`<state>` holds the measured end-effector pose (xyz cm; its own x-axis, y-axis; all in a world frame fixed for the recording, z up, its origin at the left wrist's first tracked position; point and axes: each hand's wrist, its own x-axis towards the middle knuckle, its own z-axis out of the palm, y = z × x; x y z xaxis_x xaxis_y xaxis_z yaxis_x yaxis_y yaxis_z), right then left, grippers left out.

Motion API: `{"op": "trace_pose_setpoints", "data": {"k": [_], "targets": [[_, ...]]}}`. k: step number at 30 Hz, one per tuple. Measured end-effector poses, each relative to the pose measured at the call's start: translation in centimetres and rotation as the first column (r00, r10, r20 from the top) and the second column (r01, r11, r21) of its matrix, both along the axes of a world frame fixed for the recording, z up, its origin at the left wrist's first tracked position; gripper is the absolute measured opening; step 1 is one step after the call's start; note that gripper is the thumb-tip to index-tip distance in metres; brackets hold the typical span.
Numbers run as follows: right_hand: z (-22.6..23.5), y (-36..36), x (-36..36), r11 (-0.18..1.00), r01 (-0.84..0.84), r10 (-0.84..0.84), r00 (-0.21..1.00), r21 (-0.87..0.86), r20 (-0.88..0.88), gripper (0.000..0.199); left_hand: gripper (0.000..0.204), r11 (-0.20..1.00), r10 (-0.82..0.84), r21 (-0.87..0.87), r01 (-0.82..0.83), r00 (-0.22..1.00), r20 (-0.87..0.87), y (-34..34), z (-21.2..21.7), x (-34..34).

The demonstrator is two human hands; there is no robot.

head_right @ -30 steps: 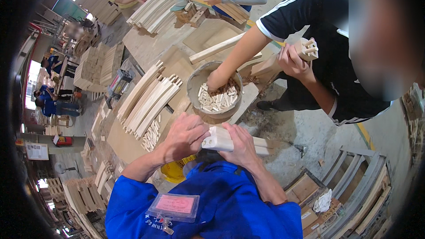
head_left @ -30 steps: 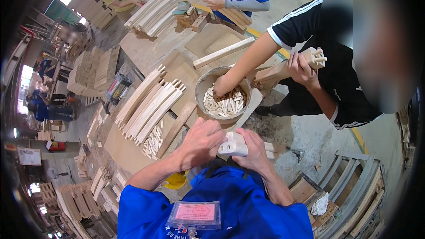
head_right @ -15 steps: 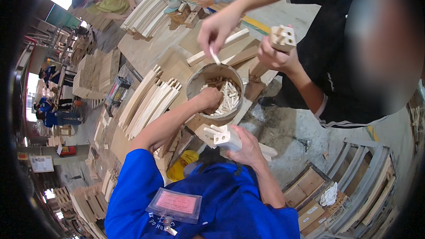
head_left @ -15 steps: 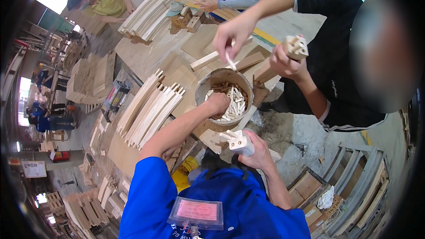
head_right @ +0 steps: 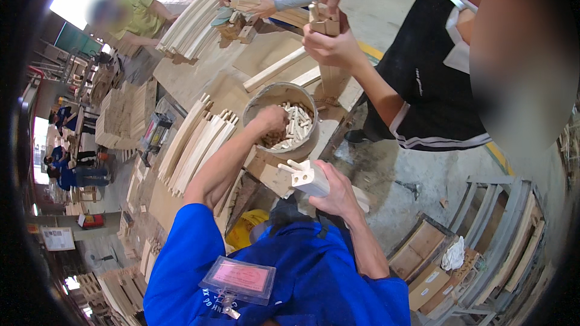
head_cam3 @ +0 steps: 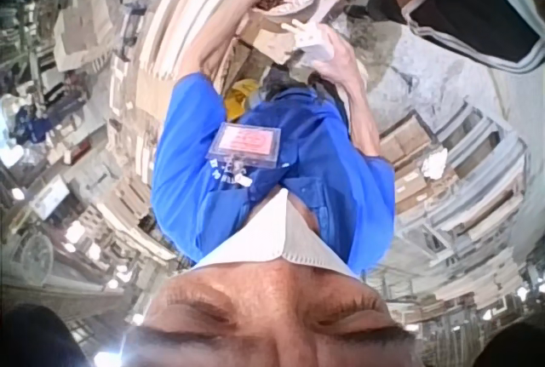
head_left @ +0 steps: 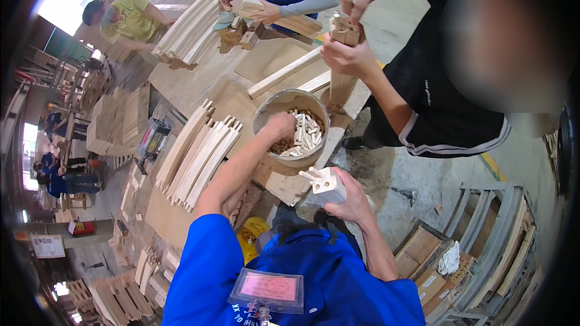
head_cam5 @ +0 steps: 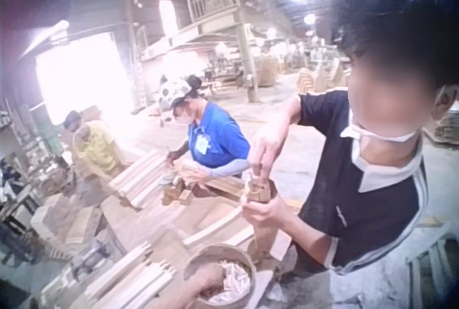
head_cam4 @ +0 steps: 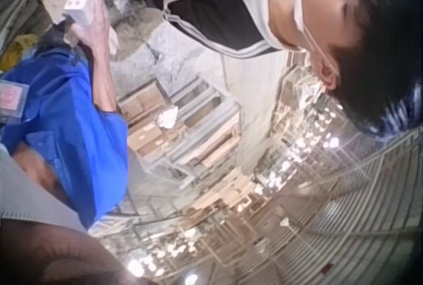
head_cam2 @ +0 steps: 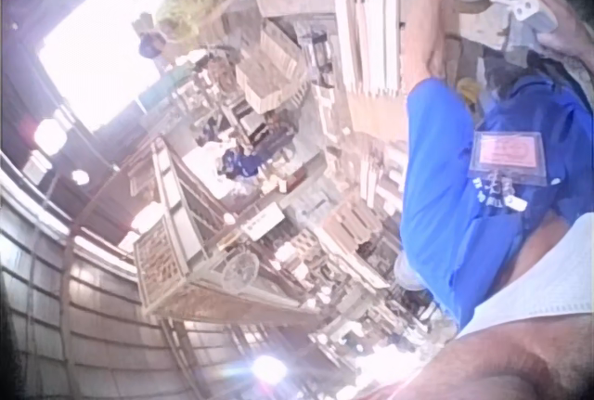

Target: The person inserts small wooden dowels into pre-drilled holes on a wooden block. They repeatedly pick dowels from a container and place them into the block, then set the block aside and pick up another one to continue the process.

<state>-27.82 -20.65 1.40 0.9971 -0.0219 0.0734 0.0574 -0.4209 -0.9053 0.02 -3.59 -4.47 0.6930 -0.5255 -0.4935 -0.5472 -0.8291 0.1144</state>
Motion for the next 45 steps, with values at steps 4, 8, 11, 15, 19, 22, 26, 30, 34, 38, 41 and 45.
{"op": "trace_pose_setpoints", "data": {"k": [4,8,11,15,19,22,26,30,34,38,41,45], "targets": [[-0.1,-1.0,-1.1,0.998,0.062,-0.062,0.998,-0.004,-0.001,0.08,0.02,0.703,0.011,-0.696,-0.144,0.981,-0.192,1.3,7.2,-4.0],[0.0,-1.3,-0.7,0.997,0.069,-0.068,0.997,0.035,-0.029,0.081,0.018,0.44,-0.031,-0.879,-0.181,0.976,-0.216,4.4,15.6,-13.6],[-0.3,-0.8,-0.3,0.997,0.08,-0.08,0.997,0.011,0.016,0.082,0.018,0.438,0.045,-0.896,-0.076,0.997,-0.062,4.2,17.5,-19.0],[0.1,0.0,0.7,0.996,0.025,-0.02,0.998,-0.089,0.056,0.082,0.021,0.42,0.134,-0.907,0.019,0.988,0.083,4.8,16.6,-20.4],[1.0,0.6,1.2,0.967,0.011,0.026,0.989,-0.254,0.144,0.081,0.019,0.517,0.092,-0.856,0.028,0.992,0.088,5.8,16.4,-20.1],[1.6,0.5,1.5,0.939,0.014,0.032,0.991,-0.343,0.127,0.08,0.018,0.504,0.105,-0.863,-0.018,0.994,0.04,5.6,16.5,-19.9],[1.5,0.3,2.1,0.956,0.008,0.027,0.993,-0.292,0.113,0.079,0.015,0.355,0.242,-0.915,-0.191,0.964,-0.108,5.0,14.7,-19.9],[0.3,1.1,1.9,0.973,0.076,-0.054,0.993,-0.218,0.106,0.076,0.012,0.511,0.193,-0.86,-0.001,0.975,0.114,4.8,15.1,-19.5],[1.0,0.7,2.4,0.953,0.01,0.005,0.999,-0.303,0.049,0.075,0.01,0.471,0.125,-0.874,-0.118,0.99,-0.067,5.7,14.4,-17.3],[0.7,1.0,2.8,0.962,0.003,-0.012,0.999,-0.274,-0.03,0.074,0.011,0.481,0.081,-0.863,-0.156,0.988,-0.134,5.8,13.5,-16.8],[0.2,1.5,2.7,0.967,0.031,-0.049,0.997,-0.253,-0.067,0.073,0.01,0.406,0.02,-0.896,-0.182,0.982,-0.19,5.8,13.3,-16.0],[-0.7,1.2,2.1,0.983,0.115,-0.129,0.988,-0.143,-0.089,0.073,0.013,0.459,-0.013,-0.74,-0.492,0.829,-0.56,6.0,12.3,-10.4]]}}
